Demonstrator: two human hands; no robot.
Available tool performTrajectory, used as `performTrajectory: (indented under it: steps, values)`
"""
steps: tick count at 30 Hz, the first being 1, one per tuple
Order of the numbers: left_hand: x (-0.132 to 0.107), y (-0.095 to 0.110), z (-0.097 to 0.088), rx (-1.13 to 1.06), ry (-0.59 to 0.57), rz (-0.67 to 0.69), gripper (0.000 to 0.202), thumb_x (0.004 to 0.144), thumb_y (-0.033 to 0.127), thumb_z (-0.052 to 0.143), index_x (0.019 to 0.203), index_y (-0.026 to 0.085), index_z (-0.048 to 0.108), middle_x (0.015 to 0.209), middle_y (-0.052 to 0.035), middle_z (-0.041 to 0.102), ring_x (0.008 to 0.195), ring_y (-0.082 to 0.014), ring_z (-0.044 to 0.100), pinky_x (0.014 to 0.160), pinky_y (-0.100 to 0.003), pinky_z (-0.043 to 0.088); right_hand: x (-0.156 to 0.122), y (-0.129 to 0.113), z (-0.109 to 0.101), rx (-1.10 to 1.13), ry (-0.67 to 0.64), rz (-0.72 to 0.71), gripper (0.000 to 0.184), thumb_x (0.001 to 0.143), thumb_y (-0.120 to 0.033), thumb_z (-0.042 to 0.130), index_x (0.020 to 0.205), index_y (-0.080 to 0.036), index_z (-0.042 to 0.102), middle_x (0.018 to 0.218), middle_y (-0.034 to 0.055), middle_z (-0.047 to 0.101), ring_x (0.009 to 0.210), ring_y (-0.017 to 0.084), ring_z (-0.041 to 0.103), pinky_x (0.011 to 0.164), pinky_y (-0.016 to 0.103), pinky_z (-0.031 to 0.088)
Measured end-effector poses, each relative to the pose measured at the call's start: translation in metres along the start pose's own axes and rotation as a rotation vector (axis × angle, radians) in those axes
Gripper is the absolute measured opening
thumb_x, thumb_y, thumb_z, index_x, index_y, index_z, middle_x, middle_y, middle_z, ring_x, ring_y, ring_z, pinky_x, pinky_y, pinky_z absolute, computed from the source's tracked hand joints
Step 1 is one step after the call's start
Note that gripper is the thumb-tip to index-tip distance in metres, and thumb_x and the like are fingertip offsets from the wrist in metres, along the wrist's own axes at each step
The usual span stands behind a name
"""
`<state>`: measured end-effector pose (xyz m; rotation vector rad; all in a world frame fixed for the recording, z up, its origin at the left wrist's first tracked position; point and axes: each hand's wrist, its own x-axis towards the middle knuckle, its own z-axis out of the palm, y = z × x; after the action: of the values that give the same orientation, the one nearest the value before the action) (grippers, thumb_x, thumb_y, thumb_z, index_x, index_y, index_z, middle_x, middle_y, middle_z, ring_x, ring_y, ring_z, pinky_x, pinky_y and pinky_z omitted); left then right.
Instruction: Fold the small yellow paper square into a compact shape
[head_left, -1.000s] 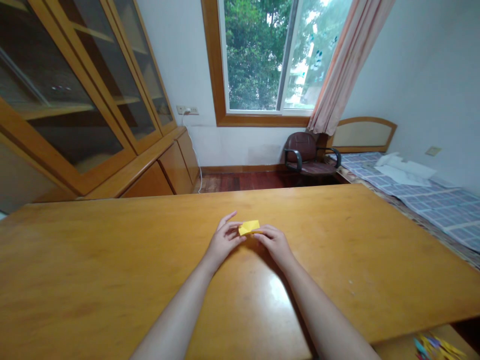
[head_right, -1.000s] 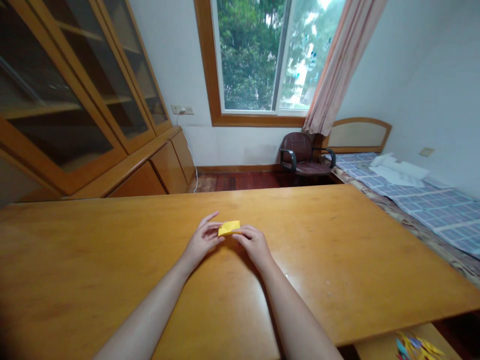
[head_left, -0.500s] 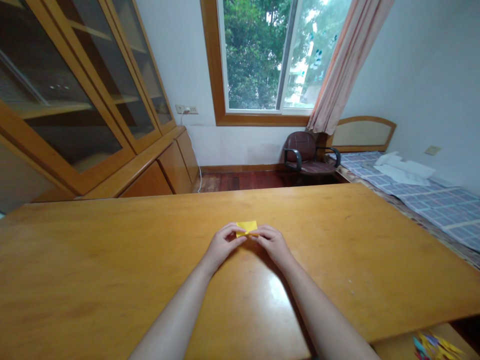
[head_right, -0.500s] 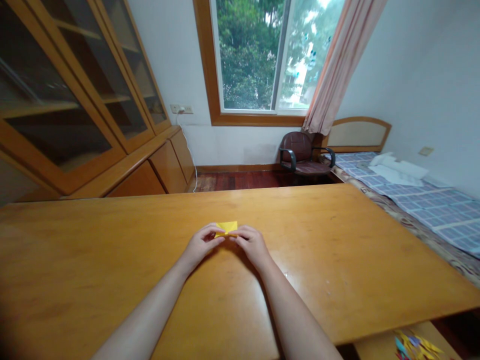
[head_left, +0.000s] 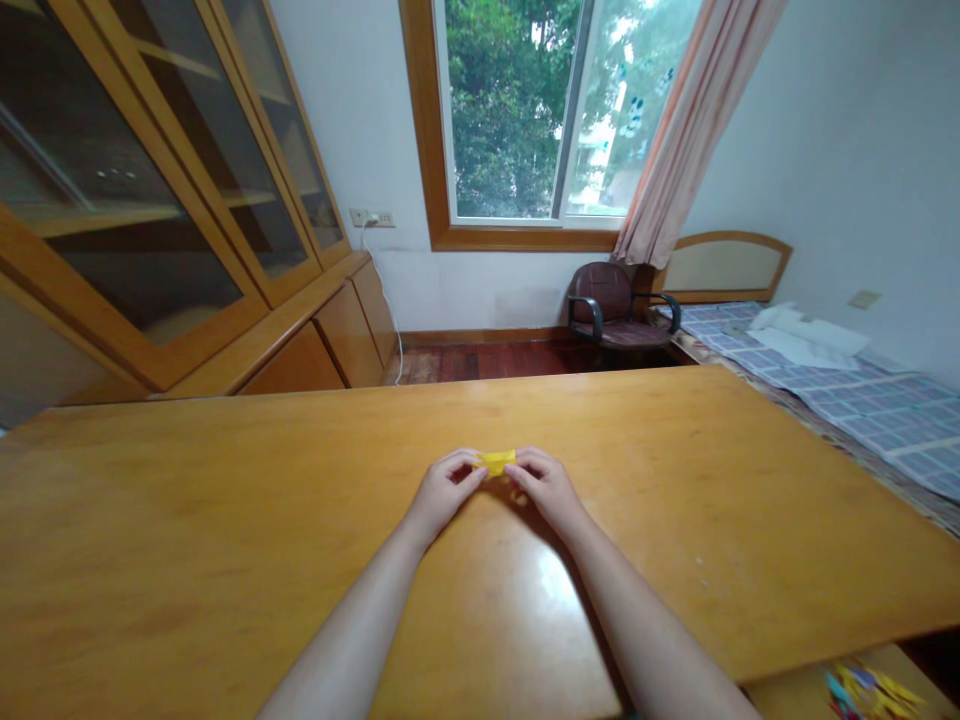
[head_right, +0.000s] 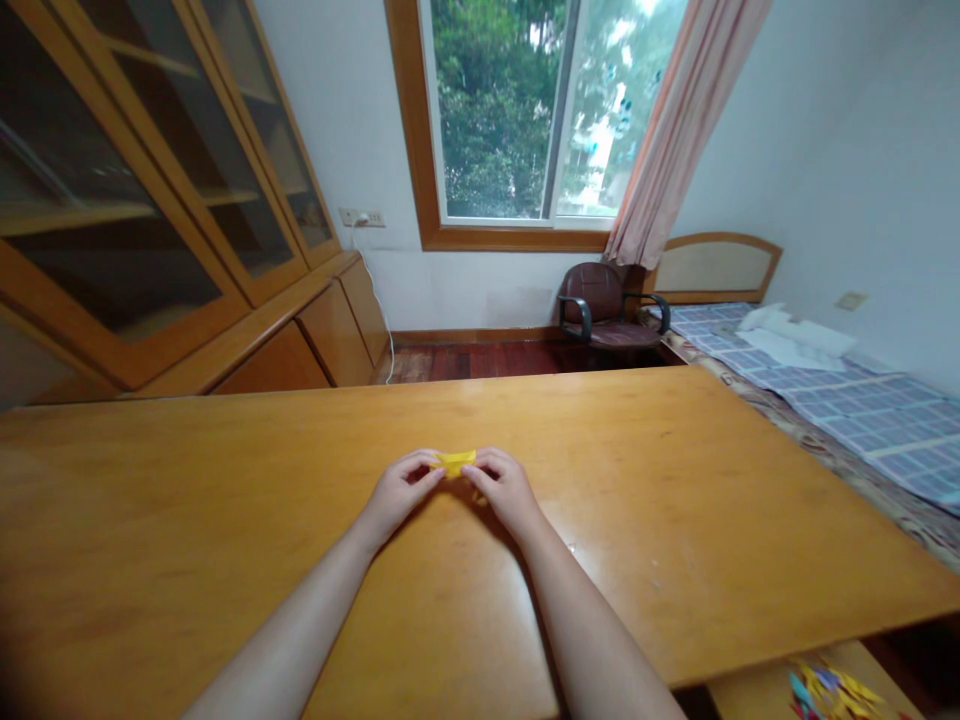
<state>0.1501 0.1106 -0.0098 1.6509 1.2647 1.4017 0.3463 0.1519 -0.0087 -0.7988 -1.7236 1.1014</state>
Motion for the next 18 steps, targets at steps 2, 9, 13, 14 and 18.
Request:
performTrajectory:
  steps: [2, 9, 13, 14, 18]
  values:
    - [-0.0003, -0.0005, 0.0006, -0.023, -0.003, -0.025, 0.014, 0.081, 0.030, 0.066, 0.079, 0.016, 0.068, 0.088, -0.0058, 0.069, 0.086, -0.0185, 0.064, 0.082, -0.030, 0.052, -0.0009, 0.0005, 0.0010, 0.030, 0.010, 0.043, 0.026, 0.084, -0.043, 0.066, 0.075, -0.019, 0.071, 0.084, 0.0047, 0.067, 0.078, 0.017, 0.063, 0.073, 0.029, 0.052]
    - [-0.0024, -0.0039, 0.0035, -0.099, 0.017, -0.131, 0.015, 0.077, 0.029, 0.068, 0.085, 0.015, 0.066, 0.088, -0.0052, 0.068, 0.085, -0.0178, 0.064, 0.080, -0.029, 0.052, -0.0033, 0.0041, 0.0050, 0.130, 0.022, 0.195, 0.031, 0.079, -0.048, 0.070, 0.075, -0.018, 0.060, 0.074, 0.0015, 0.062, 0.058, 0.012, 0.057, 0.051, 0.023, 0.047]
    - [-0.0037, -0.0077, 0.0042, -0.105, 0.015, -0.175, 0.019, 0.078, 0.030, 0.068, 0.090, 0.016, 0.064, 0.085, -0.0034, 0.066, 0.081, -0.0162, 0.063, 0.077, -0.028, 0.053, -0.0033, 0.0064, 0.0062, 0.158, 0.024, 0.247, 0.033, 0.077, -0.048, 0.070, 0.076, -0.018, 0.056, 0.065, -0.0020, 0.058, 0.053, 0.011, 0.054, 0.049, 0.023, 0.045]
    - [-0.0038, -0.0080, 0.0044, -0.101, 0.013, -0.177, 0.020, 0.078, 0.030, 0.068, 0.091, 0.016, 0.064, 0.085, -0.0030, 0.066, 0.081, -0.0158, 0.063, 0.076, -0.028, 0.053, -0.0032, 0.0068, 0.0064, 0.164, 0.027, 0.254, 0.033, 0.076, -0.048, 0.071, 0.076, -0.019, 0.056, 0.064, -0.0028, 0.057, 0.052, 0.011, 0.053, 0.049, 0.023, 0.044]
    - [-0.0031, -0.0076, 0.0061, -0.104, 0.016, -0.195, 0.024, 0.078, 0.030, 0.067, 0.097, 0.016, 0.063, 0.087, -0.0025, 0.064, 0.083, -0.0151, 0.062, 0.078, -0.027, 0.052, -0.0027, 0.0091, 0.0063, 0.188, 0.048, 0.250, 0.033, 0.075, -0.045, 0.072, 0.079, -0.019, 0.052, 0.063, -0.0057, 0.055, 0.050, 0.010, 0.052, 0.048, 0.022, 0.041]
